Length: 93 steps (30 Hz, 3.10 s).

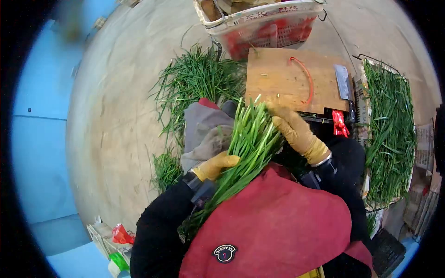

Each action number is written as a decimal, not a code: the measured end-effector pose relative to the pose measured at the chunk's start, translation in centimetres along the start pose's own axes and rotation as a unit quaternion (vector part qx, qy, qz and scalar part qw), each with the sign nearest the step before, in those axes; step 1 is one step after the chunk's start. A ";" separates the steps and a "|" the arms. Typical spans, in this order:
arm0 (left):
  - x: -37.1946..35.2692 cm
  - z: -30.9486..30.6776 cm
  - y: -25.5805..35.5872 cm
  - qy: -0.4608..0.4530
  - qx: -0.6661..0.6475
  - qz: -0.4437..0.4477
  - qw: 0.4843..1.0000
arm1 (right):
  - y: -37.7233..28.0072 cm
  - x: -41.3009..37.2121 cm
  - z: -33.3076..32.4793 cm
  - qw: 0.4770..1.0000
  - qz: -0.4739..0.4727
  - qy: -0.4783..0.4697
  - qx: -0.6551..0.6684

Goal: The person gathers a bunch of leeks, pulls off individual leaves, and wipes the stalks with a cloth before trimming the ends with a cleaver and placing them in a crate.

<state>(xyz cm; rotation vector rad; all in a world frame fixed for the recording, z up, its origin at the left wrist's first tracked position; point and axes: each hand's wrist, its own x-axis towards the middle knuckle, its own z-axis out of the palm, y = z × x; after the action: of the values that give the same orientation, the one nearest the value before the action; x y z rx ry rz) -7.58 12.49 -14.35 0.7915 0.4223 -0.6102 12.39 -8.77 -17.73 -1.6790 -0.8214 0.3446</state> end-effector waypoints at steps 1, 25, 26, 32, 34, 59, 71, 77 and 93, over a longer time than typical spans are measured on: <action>-0.1 0.4 0.2 -0.004 -0.017 -0.001 1.000 | -0.8 -0.1 -0.2 0.993 -0.054 0.025 -0.105; 0.5 3.7 -0.8 0.033 0.092 0.073 0.993 | -1.4 2.6 1.9 0.989 0.103 -0.064 0.084; 0.2 4.0 -0.7 0.034 0.094 0.081 0.992 | -1.2 2.6 2.1 0.984 0.130 -0.073 0.099; 0.2 3.8 -1.2 0.113 -0.009 0.064 0.992 | 0.2 2.4 2.7 0.975 0.175 -0.068 0.115; 0.2 3.5 -1.4 0.116 0.019 0.077 0.990 | 0.3 2.4 2.5 0.986 0.132 -0.023 0.101; 0.0 3.6 -1.4 0.162 0.053 0.101 0.980 | -1.6 -0.8 -8.8 0.962 0.173 -0.056 -0.206; -0.1 3.1 -2.0 0.089 0.042 0.148 0.984 | 1.9 -3.4 -3.7 0.975 0.222 0.022 0.005; -0.1 2.4 -1.7 0.095 -0.025 0.128 0.987 | 1.0 -5.3 -6.5 0.986 0.064 -0.099 -0.119; -0.1 3.4 -1.2 0.128 0.018 0.139 0.982 | -4.0 -1.6 0.4 0.946 0.111 -0.193 -0.236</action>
<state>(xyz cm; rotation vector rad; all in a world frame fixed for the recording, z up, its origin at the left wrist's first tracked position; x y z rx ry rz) -8.02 9.24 -12.75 0.9490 0.5264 -0.2557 9.64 -9.23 -14.38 -2.2004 -1.0629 0.6903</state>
